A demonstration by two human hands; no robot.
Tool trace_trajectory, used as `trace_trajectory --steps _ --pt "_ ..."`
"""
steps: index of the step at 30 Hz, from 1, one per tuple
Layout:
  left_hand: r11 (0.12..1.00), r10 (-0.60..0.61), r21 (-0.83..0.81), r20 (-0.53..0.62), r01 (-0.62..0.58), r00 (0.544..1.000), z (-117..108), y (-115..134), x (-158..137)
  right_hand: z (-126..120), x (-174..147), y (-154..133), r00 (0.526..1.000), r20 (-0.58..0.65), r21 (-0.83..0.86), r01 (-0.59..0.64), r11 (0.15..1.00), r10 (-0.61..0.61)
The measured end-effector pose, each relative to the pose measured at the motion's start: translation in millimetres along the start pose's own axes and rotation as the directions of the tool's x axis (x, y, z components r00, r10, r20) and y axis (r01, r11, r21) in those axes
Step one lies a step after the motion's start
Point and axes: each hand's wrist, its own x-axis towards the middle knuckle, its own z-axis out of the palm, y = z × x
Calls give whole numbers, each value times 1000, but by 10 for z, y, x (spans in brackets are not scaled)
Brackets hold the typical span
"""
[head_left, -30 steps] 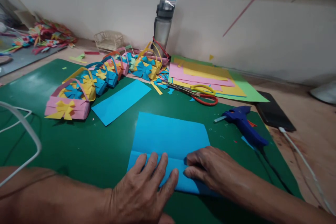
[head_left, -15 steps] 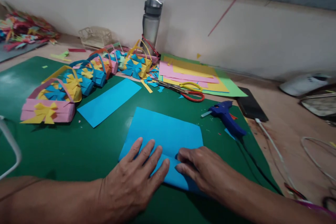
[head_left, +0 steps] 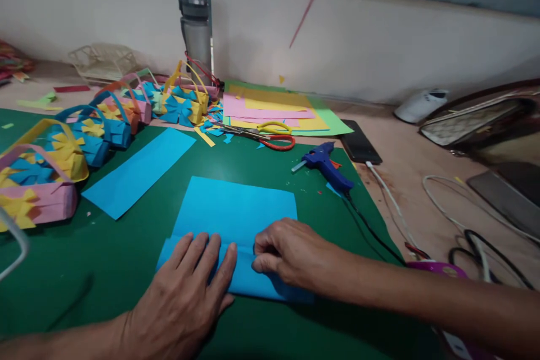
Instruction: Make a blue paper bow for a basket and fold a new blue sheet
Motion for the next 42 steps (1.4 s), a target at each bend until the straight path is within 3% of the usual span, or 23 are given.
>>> trace_trajectory --steps 4,9,17,25,42 --pt "999 29 18 -20 -29 999 56 26 -68 18 16 2 1000 -25 -42 -20 999 19" --pt "999 -25 25 -16 25 1000 58 37 -67 57 46 37 998 -48 -68 -34 997 31" --pt "999 31 35 33 -32 999 3 26 -40 61 127 12 997 -62 -204 -62 977 50" --pt "999 37 26 75 -39 996 125 25 -113 114 134 29 993 -109 -252 -60 966 33" --pt "1000 14 8 136 -16 991 171 19 -145 141 168 36 993 -49 -341 -118 933 107"
